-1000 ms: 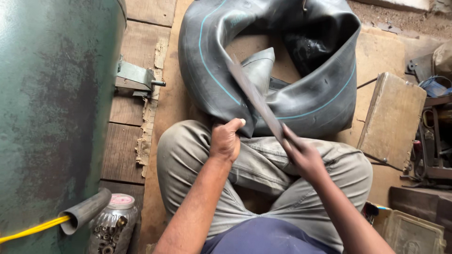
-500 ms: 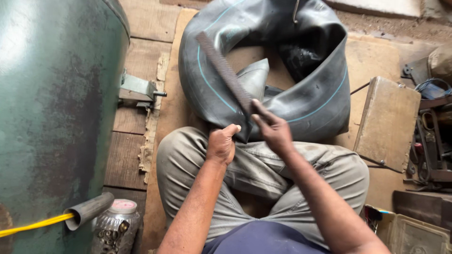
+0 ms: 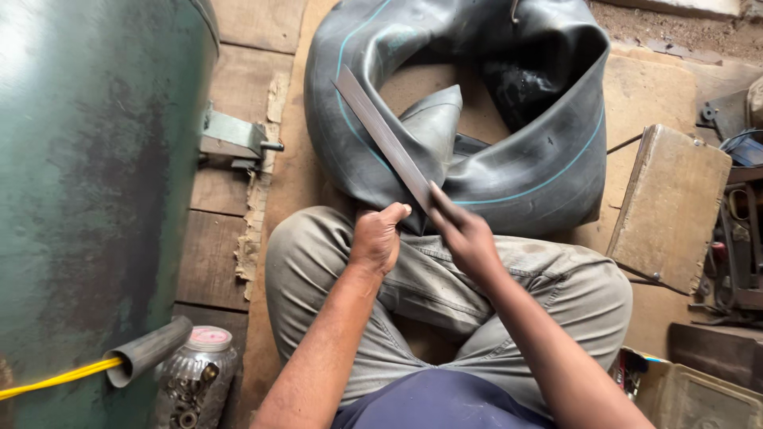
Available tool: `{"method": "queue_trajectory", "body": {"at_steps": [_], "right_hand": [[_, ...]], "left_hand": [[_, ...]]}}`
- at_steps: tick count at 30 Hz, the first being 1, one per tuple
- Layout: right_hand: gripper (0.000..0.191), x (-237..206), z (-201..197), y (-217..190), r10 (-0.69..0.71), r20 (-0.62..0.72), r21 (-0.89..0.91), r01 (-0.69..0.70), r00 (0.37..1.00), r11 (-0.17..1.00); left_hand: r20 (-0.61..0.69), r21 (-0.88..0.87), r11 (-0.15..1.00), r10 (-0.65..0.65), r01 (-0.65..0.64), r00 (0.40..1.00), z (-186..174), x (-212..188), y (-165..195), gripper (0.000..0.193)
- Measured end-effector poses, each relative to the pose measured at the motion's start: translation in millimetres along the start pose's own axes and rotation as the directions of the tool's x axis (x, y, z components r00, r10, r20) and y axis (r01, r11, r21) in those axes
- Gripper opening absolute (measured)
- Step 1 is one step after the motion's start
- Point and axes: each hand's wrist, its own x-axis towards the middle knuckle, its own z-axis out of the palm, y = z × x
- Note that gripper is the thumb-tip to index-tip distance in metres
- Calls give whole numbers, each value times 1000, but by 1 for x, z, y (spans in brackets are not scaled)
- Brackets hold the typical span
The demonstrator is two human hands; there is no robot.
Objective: The person sits on the floor and uses a metal file to scrape the surface of a tire. They then retrieve a sheet of tire patches and a pair of shears from a toolbox, cut a small patch from the sheet, and place it on the tire.
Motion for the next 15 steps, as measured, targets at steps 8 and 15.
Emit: {"method": "queue_trajectory", "body": {"at_steps": [8,15], "right_hand": [[47,-9,-47,-5,213,-12,107,-210,977,972],[51,-88,-63,15,292,84,46,-296,953,954]], "left_hand": [[10,0,1000,-4,4,1000,0,-7,1,22],[27,-40,999,-2,3,1000,-2,-5,-6,23]]}}
